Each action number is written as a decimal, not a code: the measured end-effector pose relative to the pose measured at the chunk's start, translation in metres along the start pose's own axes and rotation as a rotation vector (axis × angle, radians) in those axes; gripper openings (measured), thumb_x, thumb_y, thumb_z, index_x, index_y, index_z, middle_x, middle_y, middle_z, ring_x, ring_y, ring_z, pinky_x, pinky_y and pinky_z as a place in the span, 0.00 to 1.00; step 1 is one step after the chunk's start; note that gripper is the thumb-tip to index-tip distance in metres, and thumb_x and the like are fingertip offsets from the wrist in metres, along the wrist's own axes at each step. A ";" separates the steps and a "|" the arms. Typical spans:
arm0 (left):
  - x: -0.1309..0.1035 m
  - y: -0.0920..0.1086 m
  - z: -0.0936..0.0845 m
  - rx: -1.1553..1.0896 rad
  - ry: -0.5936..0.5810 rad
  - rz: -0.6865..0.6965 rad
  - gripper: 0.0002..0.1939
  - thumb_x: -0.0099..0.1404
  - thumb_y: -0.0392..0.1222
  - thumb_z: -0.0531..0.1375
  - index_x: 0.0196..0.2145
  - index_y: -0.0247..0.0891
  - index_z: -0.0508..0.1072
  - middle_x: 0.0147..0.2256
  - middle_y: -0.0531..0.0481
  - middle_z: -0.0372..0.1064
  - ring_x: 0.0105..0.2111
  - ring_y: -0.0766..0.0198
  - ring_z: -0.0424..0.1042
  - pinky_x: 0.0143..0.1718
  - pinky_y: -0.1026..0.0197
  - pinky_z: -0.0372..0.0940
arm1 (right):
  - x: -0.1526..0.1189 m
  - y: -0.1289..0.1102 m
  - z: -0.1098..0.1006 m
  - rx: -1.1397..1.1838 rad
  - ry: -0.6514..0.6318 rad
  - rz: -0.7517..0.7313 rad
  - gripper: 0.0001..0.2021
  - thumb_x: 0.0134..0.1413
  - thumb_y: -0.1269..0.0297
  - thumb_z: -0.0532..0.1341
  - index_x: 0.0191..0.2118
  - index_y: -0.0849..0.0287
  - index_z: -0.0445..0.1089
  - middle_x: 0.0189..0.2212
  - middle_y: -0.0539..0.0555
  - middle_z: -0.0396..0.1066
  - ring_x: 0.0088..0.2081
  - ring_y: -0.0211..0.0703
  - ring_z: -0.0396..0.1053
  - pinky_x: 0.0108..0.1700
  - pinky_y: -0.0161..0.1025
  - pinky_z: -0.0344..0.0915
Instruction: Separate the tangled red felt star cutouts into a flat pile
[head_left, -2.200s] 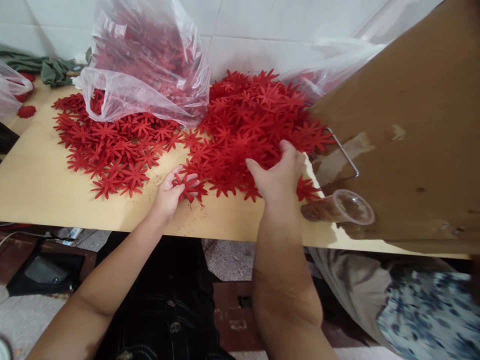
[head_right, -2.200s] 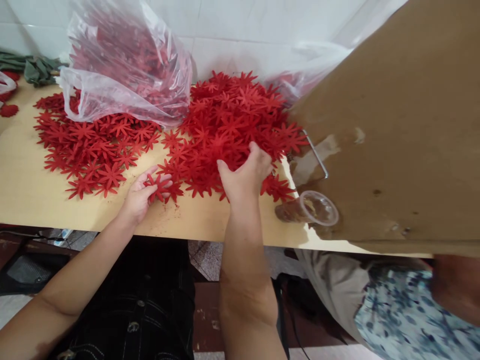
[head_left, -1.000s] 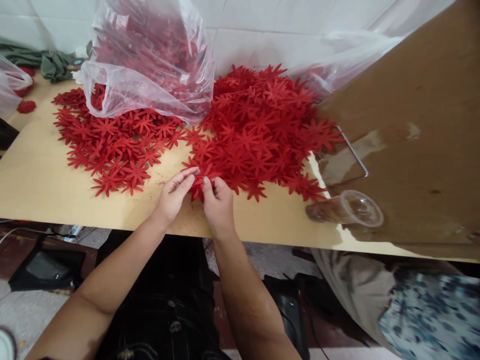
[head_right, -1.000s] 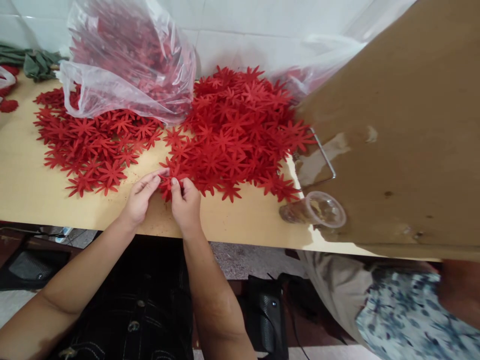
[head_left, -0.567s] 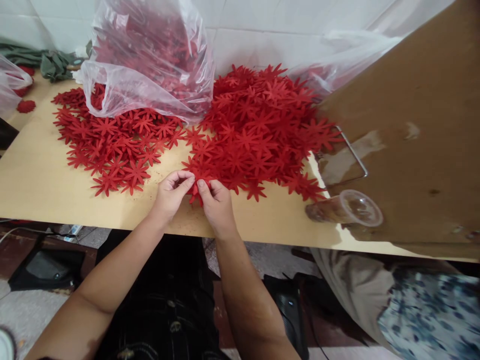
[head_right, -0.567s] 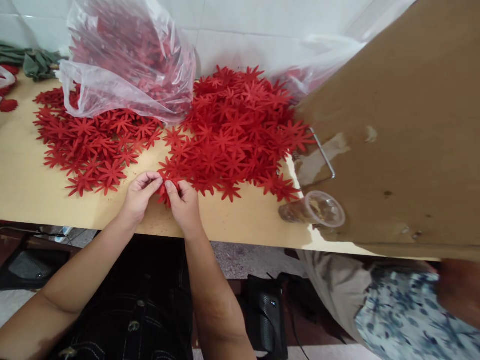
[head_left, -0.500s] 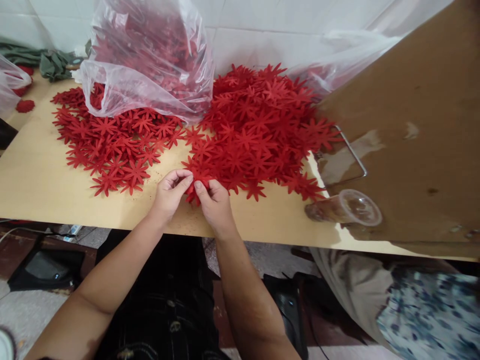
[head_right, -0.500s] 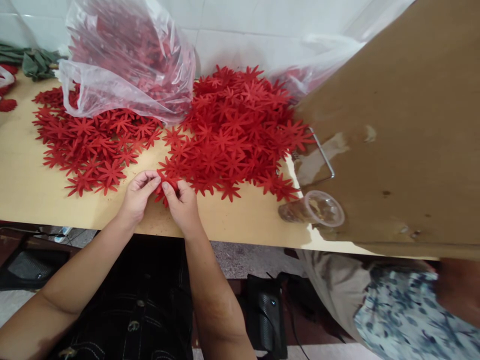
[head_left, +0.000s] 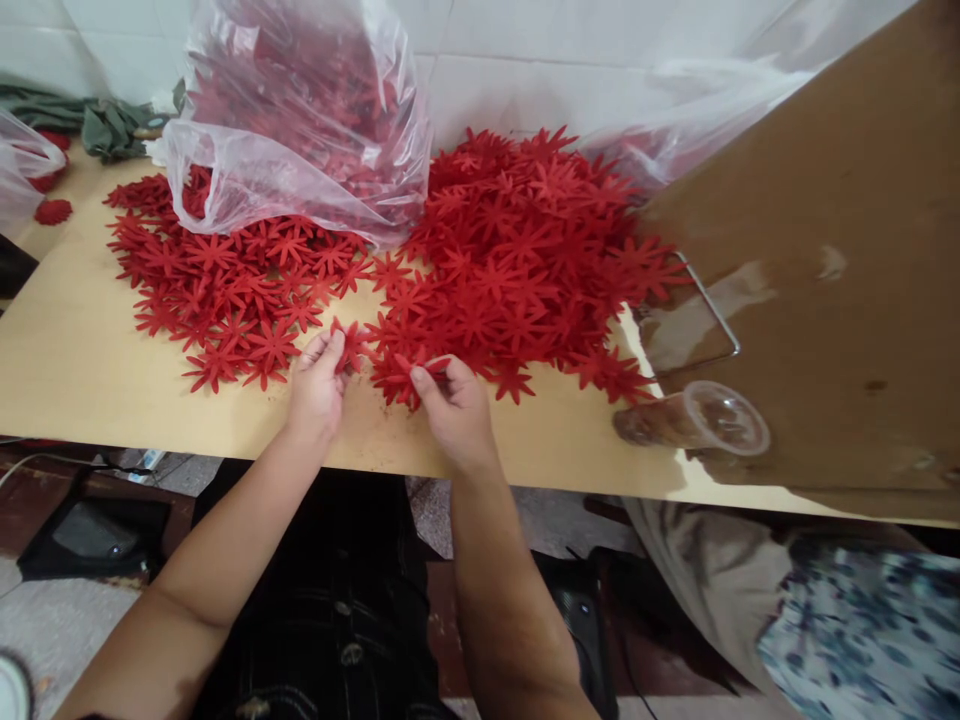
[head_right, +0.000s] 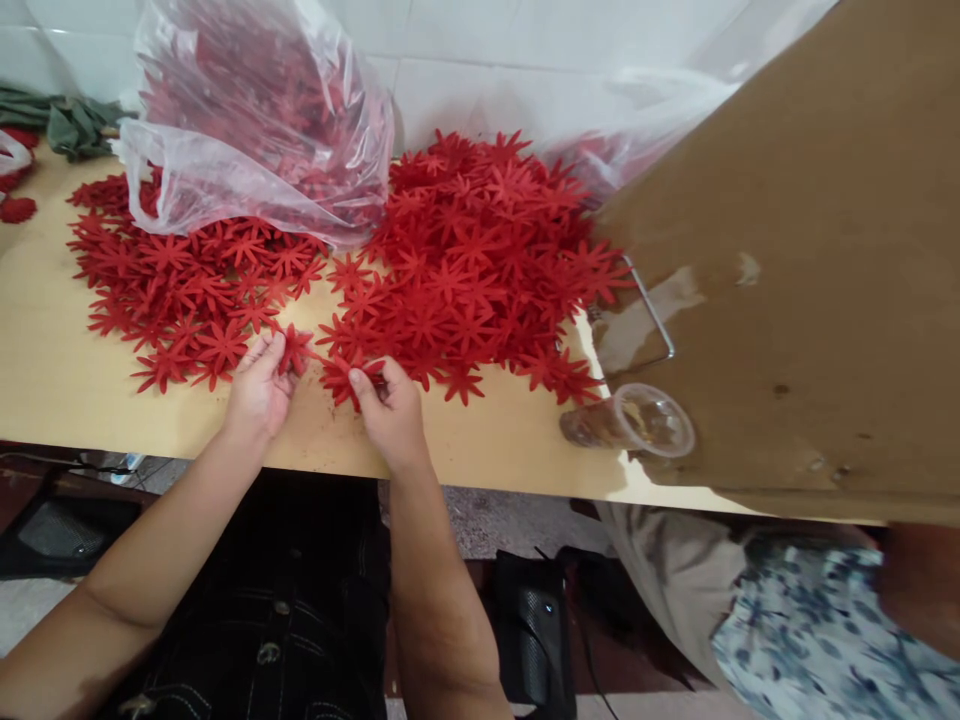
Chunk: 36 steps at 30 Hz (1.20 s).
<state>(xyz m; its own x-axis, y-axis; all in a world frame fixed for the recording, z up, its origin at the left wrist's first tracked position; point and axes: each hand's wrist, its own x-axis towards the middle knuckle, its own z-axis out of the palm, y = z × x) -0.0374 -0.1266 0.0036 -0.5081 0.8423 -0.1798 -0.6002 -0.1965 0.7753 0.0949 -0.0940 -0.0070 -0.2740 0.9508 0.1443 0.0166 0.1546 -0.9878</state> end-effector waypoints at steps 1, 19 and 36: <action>0.001 0.001 0.000 -0.021 0.016 -0.019 0.05 0.55 0.40 0.60 0.27 0.37 0.68 0.27 0.54 0.71 0.26 0.72 0.69 0.31 0.66 0.63 | 0.001 0.002 -0.004 0.031 0.046 0.031 0.11 0.45 0.56 0.61 0.26 0.58 0.61 0.20 0.45 0.61 0.22 0.31 0.57 0.25 0.32 0.56; -0.007 -0.007 0.004 0.321 -0.162 0.052 0.07 0.50 0.39 0.63 0.26 0.36 0.67 0.26 0.56 0.66 0.25 0.73 0.64 0.33 0.65 0.60 | 0.004 0.001 -0.008 -0.202 0.183 -0.046 0.18 0.51 0.51 0.55 0.21 0.57 0.54 0.17 0.44 0.51 0.21 0.32 0.50 0.25 0.34 0.50; -0.013 -0.005 0.009 0.358 -0.255 0.036 0.09 0.53 0.38 0.61 0.35 0.37 0.71 0.32 0.53 0.68 0.28 0.73 0.63 0.33 0.66 0.60 | 0.001 -0.005 -0.002 -0.138 0.174 -0.039 0.19 0.51 0.53 0.55 0.19 0.58 0.50 0.18 0.44 0.46 0.21 0.31 0.46 0.24 0.32 0.48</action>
<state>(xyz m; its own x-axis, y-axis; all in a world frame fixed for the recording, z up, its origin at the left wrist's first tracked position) -0.0224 -0.1320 0.0071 -0.3295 0.9437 -0.0287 -0.3104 -0.0796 0.9473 0.0962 -0.0935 -0.0017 -0.1076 0.9734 0.2022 0.1437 0.2165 -0.9656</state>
